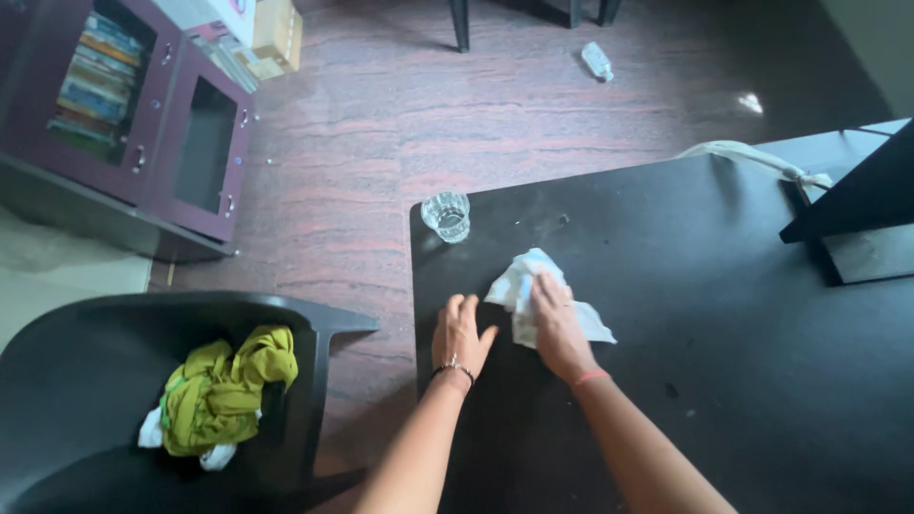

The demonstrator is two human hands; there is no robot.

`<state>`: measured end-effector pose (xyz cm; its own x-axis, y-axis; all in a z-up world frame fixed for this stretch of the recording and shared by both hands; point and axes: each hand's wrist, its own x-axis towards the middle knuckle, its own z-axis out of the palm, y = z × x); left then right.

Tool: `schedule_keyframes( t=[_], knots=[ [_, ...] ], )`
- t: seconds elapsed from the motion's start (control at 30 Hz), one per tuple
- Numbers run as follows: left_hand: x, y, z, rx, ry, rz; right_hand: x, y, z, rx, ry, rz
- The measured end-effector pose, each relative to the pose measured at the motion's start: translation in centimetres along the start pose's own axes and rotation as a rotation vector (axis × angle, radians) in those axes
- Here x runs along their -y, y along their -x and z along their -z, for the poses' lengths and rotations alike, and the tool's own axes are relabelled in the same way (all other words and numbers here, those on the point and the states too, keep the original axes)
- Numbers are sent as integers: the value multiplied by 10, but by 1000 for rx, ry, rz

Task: The person wipes a desk surface with a white cloth, moving a bowl of colorful stones and a computer mouse aside to reach the area underneath. The person then wipes the keyboard and the rest of the desk surface, including the monitor stand and the side edge of the desk.

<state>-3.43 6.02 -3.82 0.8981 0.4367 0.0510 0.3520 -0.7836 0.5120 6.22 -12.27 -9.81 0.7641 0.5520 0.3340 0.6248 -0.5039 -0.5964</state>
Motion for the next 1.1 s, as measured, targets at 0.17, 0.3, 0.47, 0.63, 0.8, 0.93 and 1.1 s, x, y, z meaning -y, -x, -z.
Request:
schedule_keyframes(
  t=[0.17,0.3,0.47,0.63,0.8,0.93,1.1],
  knots=[
    [15,-52,-3,-257,242,185,-36,31,64,-220,254,-185],
    [25,-94,2,-459,439,85,-34,42,84,-370,344,-457],
    [26,-133,2,-397,543,69,31,24,26,-86,518,-343],
    [21,-154,-5,-452,636,27,53,7,0,-79,211,-131],
    [27,-161,-9,-402,797,16,-4,18,45,-270,332,-376],
    [36,-161,-3,-307,770,-39,-31,19,66,-304,670,-575],
    [36,-152,7,-280,798,-68,-1,-9,24,-195,638,-470]
  ],
)
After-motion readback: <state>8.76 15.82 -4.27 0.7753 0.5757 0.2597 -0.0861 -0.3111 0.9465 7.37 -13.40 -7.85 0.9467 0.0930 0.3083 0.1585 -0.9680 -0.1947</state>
